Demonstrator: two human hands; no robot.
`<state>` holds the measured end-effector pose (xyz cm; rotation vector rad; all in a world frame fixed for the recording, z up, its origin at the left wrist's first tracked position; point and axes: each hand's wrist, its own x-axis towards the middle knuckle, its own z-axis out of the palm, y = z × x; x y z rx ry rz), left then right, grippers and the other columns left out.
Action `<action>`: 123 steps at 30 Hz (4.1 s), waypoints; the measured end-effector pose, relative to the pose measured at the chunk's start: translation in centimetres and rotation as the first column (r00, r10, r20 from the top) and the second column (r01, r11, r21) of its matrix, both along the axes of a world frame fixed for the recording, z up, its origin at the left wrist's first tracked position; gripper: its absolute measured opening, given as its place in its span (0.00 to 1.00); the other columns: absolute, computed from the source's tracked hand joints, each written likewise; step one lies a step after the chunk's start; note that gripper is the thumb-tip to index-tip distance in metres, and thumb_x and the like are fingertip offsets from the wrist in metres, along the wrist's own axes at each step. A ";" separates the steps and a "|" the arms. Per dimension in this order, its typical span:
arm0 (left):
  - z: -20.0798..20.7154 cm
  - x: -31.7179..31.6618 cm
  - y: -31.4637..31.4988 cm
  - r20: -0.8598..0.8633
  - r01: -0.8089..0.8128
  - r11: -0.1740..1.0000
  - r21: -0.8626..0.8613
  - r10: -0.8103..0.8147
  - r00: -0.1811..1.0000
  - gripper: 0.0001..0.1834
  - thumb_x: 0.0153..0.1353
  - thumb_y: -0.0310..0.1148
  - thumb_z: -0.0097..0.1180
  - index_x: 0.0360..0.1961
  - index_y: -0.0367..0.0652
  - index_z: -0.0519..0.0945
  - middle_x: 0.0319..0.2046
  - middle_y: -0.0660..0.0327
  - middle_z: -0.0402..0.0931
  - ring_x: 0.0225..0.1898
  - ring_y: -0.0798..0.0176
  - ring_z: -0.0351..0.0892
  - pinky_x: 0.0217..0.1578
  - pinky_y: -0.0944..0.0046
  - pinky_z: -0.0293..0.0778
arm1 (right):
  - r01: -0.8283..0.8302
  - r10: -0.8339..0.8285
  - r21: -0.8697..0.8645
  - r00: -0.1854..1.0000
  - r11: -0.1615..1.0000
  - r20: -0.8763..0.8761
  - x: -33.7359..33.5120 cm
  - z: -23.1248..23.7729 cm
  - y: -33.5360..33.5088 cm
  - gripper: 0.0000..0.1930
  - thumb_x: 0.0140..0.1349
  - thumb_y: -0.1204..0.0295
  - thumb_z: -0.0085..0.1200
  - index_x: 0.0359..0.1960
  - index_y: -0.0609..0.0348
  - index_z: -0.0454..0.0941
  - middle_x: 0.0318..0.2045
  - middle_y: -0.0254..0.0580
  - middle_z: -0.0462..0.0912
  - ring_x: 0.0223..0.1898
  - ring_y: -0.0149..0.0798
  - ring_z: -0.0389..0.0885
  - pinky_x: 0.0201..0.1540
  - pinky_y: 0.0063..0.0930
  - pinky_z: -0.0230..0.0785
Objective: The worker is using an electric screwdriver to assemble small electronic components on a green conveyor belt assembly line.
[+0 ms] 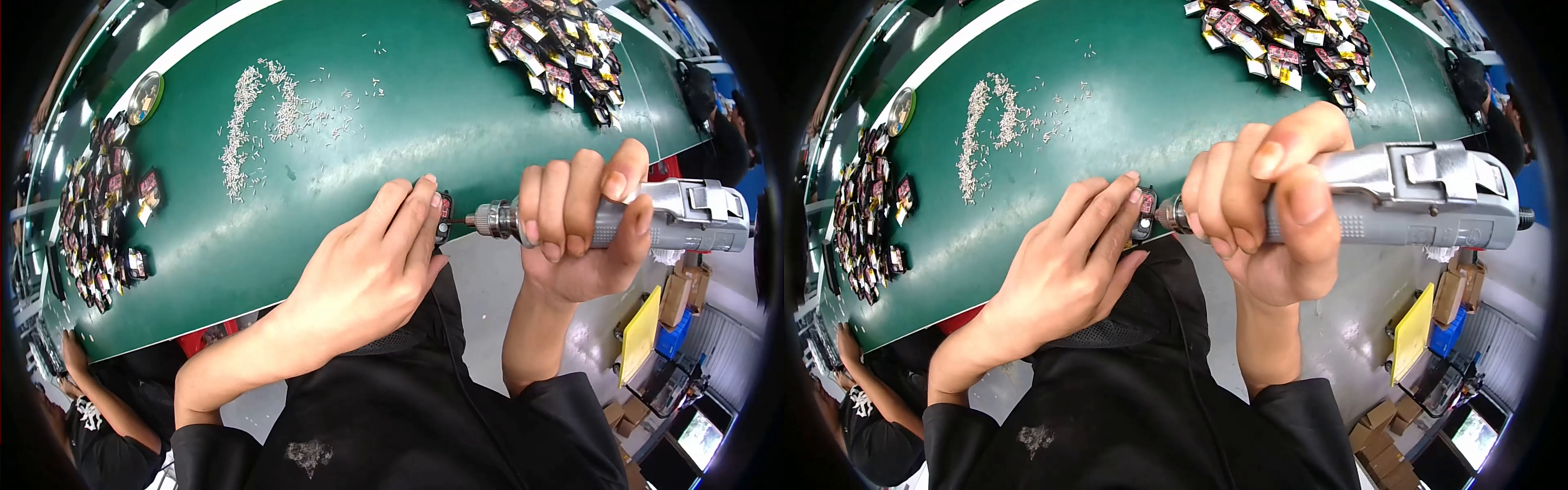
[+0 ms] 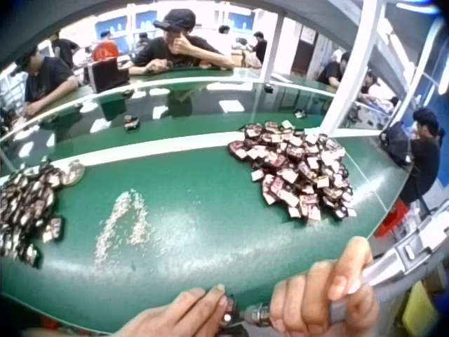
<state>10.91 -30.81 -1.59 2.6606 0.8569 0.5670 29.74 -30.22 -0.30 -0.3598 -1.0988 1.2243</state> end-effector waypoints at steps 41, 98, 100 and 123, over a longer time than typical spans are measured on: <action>-2.3 1.0 -0.8 0.199 -0.190 0.982 0.018 0.182 0.963 0.21 0.40 0.23 0.63 0.39 0.27 0.78 0.45 0.52 0.73 0.43 0.55 0.72 0.33 0.63 0.78 | 0.147 -0.227 -0.217 0.884 0.965 -0.409 -0.8 -1.2 -1.7 0.12 0.67 0.62 0.46 0.33 0.58 0.71 0.10 0.26 0.60 0.10 0.23 0.57 0.18 0.20 0.56; -1.2 1.1 -1.3 0.150 -0.190 0.966 -0.177 0.217 0.965 0.28 0.34 0.21 0.65 0.44 0.32 0.77 0.50 0.56 0.73 0.42 0.51 0.71 0.40 0.57 0.73 | -0.092 0.075 -0.080 0.978 0.992 -0.196 0.1 -0.7 -0.2 0.14 0.70 0.61 0.36 0.39 0.57 0.69 0.12 0.28 0.62 0.12 0.24 0.60 0.21 0.22 0.59; -0.9 1.0 -1.3 0.138 -0.186 0.963 -0.194 0.214 0.967 0.28 0.34 0.22 0.66 0.44 0.32 0.77 0.50 0.56 0.73 0.43 0.51 0.71 0.40 0.57 0.73 | -0.090 0.072 -0.084 0.978 0.992 -0.195 0.3 -0.7 -0.3 0.13 0.70 0.61 0.37 0.39 0.58 0.69 0.12 0.28 0.62 0.12 0.24 0.60 0.21 0.22 0.58; -2.3 0.8 -0.5 0.131 -0.144 0.989 0.021 0.140 0.981 0.25 0.34 0.25 0.64 0.39 0.26 0.78 0.46 0.52 0.74 0.43 0.56 0.72 0.33 0.65 0.78 | 0.030 -0.032 -0.056 0.999 0.998 -0.023 1.0 -1.7 1.5 0.13 0.69 0.63 0.36 0.39 0.58 0.70 0.12 0.27 0.60 0.12 0.24 0.58 0.20 0.22 0.57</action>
